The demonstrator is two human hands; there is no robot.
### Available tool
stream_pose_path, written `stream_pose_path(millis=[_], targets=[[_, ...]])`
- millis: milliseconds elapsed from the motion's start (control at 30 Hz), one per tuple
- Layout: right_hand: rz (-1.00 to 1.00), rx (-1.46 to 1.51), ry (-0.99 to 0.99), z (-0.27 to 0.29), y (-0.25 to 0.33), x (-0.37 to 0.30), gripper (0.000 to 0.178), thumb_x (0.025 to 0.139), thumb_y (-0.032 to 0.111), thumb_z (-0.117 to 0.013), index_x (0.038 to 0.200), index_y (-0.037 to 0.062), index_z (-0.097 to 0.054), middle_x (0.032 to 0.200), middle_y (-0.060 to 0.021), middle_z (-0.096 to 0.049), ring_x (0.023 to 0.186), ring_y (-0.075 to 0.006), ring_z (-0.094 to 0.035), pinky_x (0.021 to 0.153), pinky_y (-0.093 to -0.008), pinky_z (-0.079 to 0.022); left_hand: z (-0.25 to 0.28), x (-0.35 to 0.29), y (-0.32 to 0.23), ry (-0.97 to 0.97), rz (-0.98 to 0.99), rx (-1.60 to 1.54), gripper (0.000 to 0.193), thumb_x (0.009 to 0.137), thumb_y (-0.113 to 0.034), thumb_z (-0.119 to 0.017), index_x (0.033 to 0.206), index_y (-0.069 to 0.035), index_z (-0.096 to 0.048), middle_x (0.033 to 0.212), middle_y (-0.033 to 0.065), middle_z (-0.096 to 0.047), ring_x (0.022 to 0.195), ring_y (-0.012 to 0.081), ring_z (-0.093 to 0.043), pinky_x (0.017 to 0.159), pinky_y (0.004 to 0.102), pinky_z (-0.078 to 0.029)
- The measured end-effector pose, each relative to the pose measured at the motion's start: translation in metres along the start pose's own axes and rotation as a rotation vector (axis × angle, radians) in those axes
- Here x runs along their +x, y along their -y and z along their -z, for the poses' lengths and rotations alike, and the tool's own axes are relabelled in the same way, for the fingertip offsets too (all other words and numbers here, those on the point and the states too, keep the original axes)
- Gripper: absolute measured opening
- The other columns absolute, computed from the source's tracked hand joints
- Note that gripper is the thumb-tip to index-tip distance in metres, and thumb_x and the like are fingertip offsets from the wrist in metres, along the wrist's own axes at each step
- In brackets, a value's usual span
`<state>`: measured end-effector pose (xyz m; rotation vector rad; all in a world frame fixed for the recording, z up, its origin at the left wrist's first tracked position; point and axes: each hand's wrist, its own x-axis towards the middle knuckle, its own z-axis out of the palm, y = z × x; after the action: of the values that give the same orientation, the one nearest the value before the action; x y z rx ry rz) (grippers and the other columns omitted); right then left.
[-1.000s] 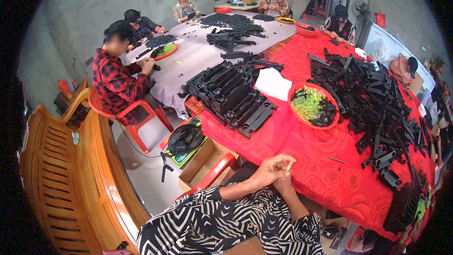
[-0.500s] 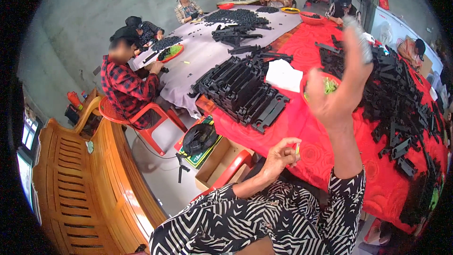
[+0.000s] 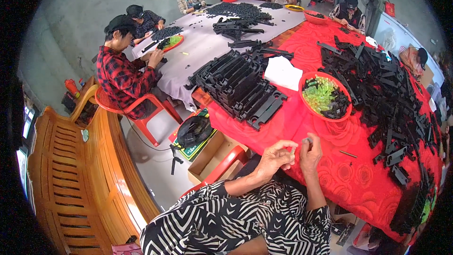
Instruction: The person assembles plastic components by inserting small circular and cylindrical pieces into black plastic frames by hand.
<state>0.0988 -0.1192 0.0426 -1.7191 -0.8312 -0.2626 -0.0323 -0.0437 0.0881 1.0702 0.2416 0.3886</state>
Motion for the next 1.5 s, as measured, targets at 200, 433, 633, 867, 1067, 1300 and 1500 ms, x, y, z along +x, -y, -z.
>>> stream_pose_path(millis=[200, 433, 633, 867, 1067, 1300, 1500], targets=[[-0.238, 0.153, 0.088, -0.006, -0.044, -0.017, 0.016, 0.08, 0.002, -0.048, 0.094, 0.0009, -0.053, 0.066, -0.0092, -0.055, 0.058, -0.0159, -0.055, 0.054, -0.0288, -0.044, -0.006, -0.009, 0.015, 0.075, 0.045, 0.055, 0.029, 0.083, -0.008, -0.056, 0.112, -0.008, -0.051, 0.067, 0.002, -0.056, 0.056, 0.0068, -0.05, 0.051, 0.0186, -0.04], [-0.066, 0.127, 0.087, 0.0, -0.051, -0.019, 0.015, 0.079, 0.001, -0.048, 0.092, 0.0013, -0.054, 0.068, -0.0092, -0.057, 0.061, -0.0148, -0.057, 0.056, -0.0273, -0.045, -0.026, -0.022, 0.035, 0.307, 0.316, 0.145, 0.028, 0.084, -0.008, -0.054, 0.112, -0.005, -0.051, 0.071, 0.0029, -0.057, 0.058, 0.0074, -0.052, 0.053, 0.0188, -0.043], [-0.086, 0.185, 0.174, -0.006, -0.044, -0.008, 0.011, 0.08, 0.002, -0.047, 0.089, 0.0008, -0.053, 0.064, -0.0101, -0.057, 0.058, -0.017, -0.059, 0.054, -0.0302, -0.046, -0.022, -0.02, 0.016, 0.294, 0.307, 0.255, 0.026, 0.084, -0.007, -0.054, 0.11, -0.003, -0.052, 0.073, 0.0049, -0.058, 0.063, 0.009, -0.054, 0.056, 0.0197, -0.045], [-0.14, -0.015, -0.102, 0.055, -0.069, 0.054, 0.009, 0.081, 0.006, -0.047, 0.083, 0.0008, -0.054, 0.063, -0.014, -0.059, 0.06, -0.024, -0.061, 0.055, -0.0347, -0.046, -0.02, -0.017, 0.027, 0.297, 0.32, 0.195, 0.027, 0.083, -0.011, -0.059, 0.107, -0.001, -0.051, 0.069, 0.0047, -0.058, 0.056, 0.0078, -0.052, 0.053, 0.0196, -0.044], [-0.199, -0.634, -0.259, 0.105, -0.114, 0.108, 0.016, 0.074, 0.009, -0.053, 0.09, 0.0038, -0.053, 0.08, -0.0184, -0.056, 0.075, -0.0358, -0.057, 0.064, -0.0449, -0.046, -0.024, -0.02, 0.025, 0.308, 0.355, 0.229, 0.027, 0.083, -0.008, -0.058, 0.108, 0.0, -0.05, 0.069, 0.0049, -0.058, 0.057, 0.008, -0.051, 0.053, 0.0195, -0.043], [-0.18, -1.195, -0.05, 0.116, -0.162, 0.141, 0.042, 0.073, 0.016, -0.059, 0.112, 0.0154, -0.042, 0.099, -0.0156, -0.046, 0.09, -0.0343, -0.051, 0.071, -0.042, -0.048, -0.018, -0.019, 0.03, 0.279, 0.391, 0.225, 0.026, 0.082, -0.009, -0.058, 0.107, -0.001, -0.051, 0.069, 0.0043, -0.058, 0.057, 0.008, -0.051, 0.053, 0.0194, -0.043], [-0.267, -1.165, -0.058, 0.122, -0.188, 0.146, 0.041, 0.075, 0.018, -0.058, 0.112, 0.0132, -0.043, 0.103, -0.0172, -0.045, 0.095, -0.0346, -0.049, 0.075, -0.0439, -0.045, -0.022, -0.014, 0.032, 0.266, 0.4, 0.295, 0.027, 0.081, -0.009, -0.058, 0.106, -0.001, -0.051, 0.068, 0.0047, -0.058, 0.057, 0.008, -0.052, 0.051, 0.0205, -0.043]])
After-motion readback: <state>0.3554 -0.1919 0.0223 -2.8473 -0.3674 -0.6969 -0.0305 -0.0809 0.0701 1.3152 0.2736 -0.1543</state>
